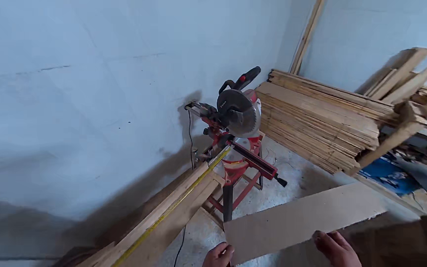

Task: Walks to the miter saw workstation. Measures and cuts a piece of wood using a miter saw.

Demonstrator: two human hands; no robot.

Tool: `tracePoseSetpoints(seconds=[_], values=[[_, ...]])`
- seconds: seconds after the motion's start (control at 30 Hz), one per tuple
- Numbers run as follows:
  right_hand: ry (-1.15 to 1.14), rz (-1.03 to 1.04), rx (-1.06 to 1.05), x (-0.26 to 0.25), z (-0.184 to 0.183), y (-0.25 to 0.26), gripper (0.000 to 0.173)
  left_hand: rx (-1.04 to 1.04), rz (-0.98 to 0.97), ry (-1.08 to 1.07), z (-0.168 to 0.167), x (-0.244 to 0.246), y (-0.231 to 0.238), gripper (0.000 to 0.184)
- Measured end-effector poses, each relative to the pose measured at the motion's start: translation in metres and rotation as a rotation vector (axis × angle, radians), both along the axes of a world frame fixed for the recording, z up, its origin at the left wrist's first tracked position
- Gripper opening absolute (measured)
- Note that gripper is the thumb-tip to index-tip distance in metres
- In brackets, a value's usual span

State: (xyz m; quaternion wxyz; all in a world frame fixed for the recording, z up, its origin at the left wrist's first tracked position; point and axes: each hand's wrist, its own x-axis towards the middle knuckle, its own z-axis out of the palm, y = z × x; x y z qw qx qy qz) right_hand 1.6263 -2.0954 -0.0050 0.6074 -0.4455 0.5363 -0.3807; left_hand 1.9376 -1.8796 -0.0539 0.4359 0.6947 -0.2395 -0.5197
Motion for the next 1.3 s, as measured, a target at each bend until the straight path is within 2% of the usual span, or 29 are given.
tracePoseSetpoints(seconds=[0.13, 0.27, 0.4, 0.47, 0.57, 0.63, 0.73, 0.9, 1.07, 1.13, 1.2, 1.3], values=[[0.090, 0.085, 0.013, 0.054, -0.007, -0.130, 0.012, -0.023, 0.081, 0.131, -0.005, 0.031, -0.110, 0.032], [0.145, 0.253, -0.002, 0.112, -0.027, -0.275, 0.014, -0.047, 0.135, 0.225, -0.025, 0.060, -0.208, 0.031], [0.204, 0.474, -0.007, 0.198, -0.060, -0.416, 0.014, -0.020, 0.366, 0.217, -0.054, 0.084, -0.303, 0.032], [0.242, 0.590, 0.013, 0.241, -0.079, -0.469, 0.022, 0.024, 0.477, 0.188, -0.066, 0.098, -0.340, 0.031], [0.298, 0.678, 0.066, 0.294, -0.099, -0.520, 0.025, 0.106, 0.565, 0.149, -0.076, 0.114, -0.379, 0.031], [0.330, 0.703, 0.085, 0.328, -0.106, -0.536, 0.024, 0.177, 0.625, 0.136, -0.082, 0.123, -0.393, 0.033], [0.465, 0.732, 0.034, 0.363, -0.103, -0.531, 0.026, 0.252, 0.710, 0.104, -0.092, 0.137, -0.403, 0.035], [0.548, 0.742, -0.024, 0.364, -0.120, -0.520, 0.026, 0.378, 0.704, 0.050, -0.098, 0.150, -0.411, 0.034], [0.644, 0.792, -0.024, 0.360, -0.115, -0.518, 0.033, 0.390, 0.756, 0.108, -0.099, 0.152, -0.413, 0.036], [0.751, 0.797, -0.138, 0.359, -0.097, -0.519, 0.036, 0.374, 0.767, 0.131, -0.099, 0.151, -0.414, 0.036], [0.740, 0.711, -0.374, 0.357, -0.055, -0.525, 0.039, 0.359, 0.778, 0.136, -0.100, 0.150, -0.414, 0.035], [0.295, 0.647, -0.832, 0.357, 0.058, -0.531, 0.032, 0.323, 0.811, 0.148, -0.103, 0.148, -0.412, 0.036]])
